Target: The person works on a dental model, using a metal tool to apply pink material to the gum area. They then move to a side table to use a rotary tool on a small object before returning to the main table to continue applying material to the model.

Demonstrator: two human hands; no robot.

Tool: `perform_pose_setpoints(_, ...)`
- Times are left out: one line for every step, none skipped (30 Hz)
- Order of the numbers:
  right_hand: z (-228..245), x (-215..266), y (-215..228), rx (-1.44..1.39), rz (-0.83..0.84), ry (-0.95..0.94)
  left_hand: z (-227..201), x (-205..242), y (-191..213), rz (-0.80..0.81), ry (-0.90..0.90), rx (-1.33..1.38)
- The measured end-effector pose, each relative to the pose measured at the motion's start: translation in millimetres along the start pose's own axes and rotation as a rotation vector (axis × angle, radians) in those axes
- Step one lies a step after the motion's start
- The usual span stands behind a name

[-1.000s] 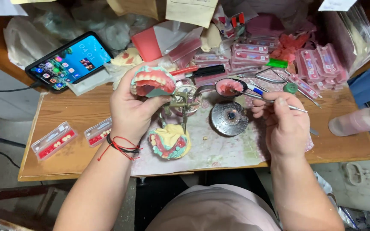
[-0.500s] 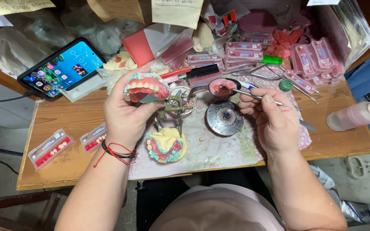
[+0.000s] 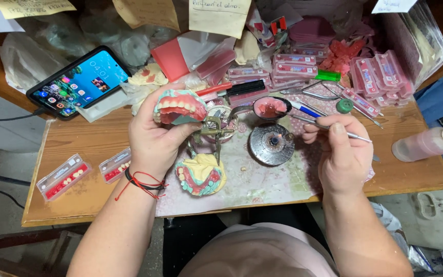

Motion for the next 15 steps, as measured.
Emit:
perform_pose_setpoints(-1.9,0.4,0.1,0.0,-0.001,0.0,-0.5,-0.2,-0.1,0.001,0.0,0.0)
perform_pose_setpoints(-4.3,0.7,0.3,-0.004,-0.001,-0.001,-0.7,-0.4,-0.1,-0.002,-0.006,-0.027)
perform_pose_setpoints(-6.9,1.7,0.9,-0.006,-0.002,-0.004,-0.5,0.3,-0.3,-0.005,-0.008,-0.053)
perform_pose_setpoints(-6.1,2.8,-0.1,-0.004,-0.002,-0.007,0.0,0.7,-0.1,-0.005,-0.005,-0.053)
perform_pose_setpoints(-5.6,3.4,-1.7,-0.034,0.003,-0.024,0.0,0.8,0.2,-0.003,-0.009,-0.061)
perform_pose_setpoints(-4.7,4.1,-3.3,-0.065,0.008,-0.042,-0.3,0.9,0.4,-0.001,-0.013,-0.07)
perform_pose_setpoints(-5.4,3.5,-3.7,-0.065,0.008,-0.041,-0.2,0.7,0.5,-0.001,-0.014,-0.07)
perform_pose_setpoints(-6.5,3.0,-4.0,-0.073,0.007,-0.062,-0.5,0.6,0.5,-0.004,-0.014,-0.073)
perform_pose_setpoints(-7.5,2.4,-4.1,-0.081,0.005,-0.082,-0.7,0.1,0.3,-0.006,-0.014,-0.076)
perform_pose_setpoints(-6.1,2.3,-5.1,-0.082,0.004,-0.08,-1.6,-0.4,0.1,-0.005,-0.016,-0.076)
perform_pose_setpoints(-4.3,2.6,-5.6,-0.079,0.003,-0.064,-1.8,-0.4,-0.2,-0.012,-0.004,-0.08)
perform_pose_setpoints(-2.7,2.9,-6.1,-0.076,0.002,-0.048,-1.8,-0.4,-0.4,-0.018,0.009,-0.085)
perform_pose_setpoints(-4.1,2.7,-5.1,-0.076,0.001,-0.049,-1.1,-0.3,-0.3,-0.017,0.01,-0.085)
perform_pose_setpoints(-5.5,2.5,-4.2,-0.071,0.002,-0.044,-0.8,-0.2,-0.4,-0.008,-0.012,-0.09)
perform_pose_setpoints(-7.1,2.6,-3.5,-0.066,0.003,-0.039,-0.6,0.2,-0.2,0.001,-0.033,-0.096)
Point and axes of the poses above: each hand's wrist, its own x-axis away from the middle knuckle, its own y-axis out of the back of the hand, z = x × y, the point moved 3 cm from there along -x, towards the middle knuckle, and after that the axes turned 10 degrees about x, right-handed, at the moved point
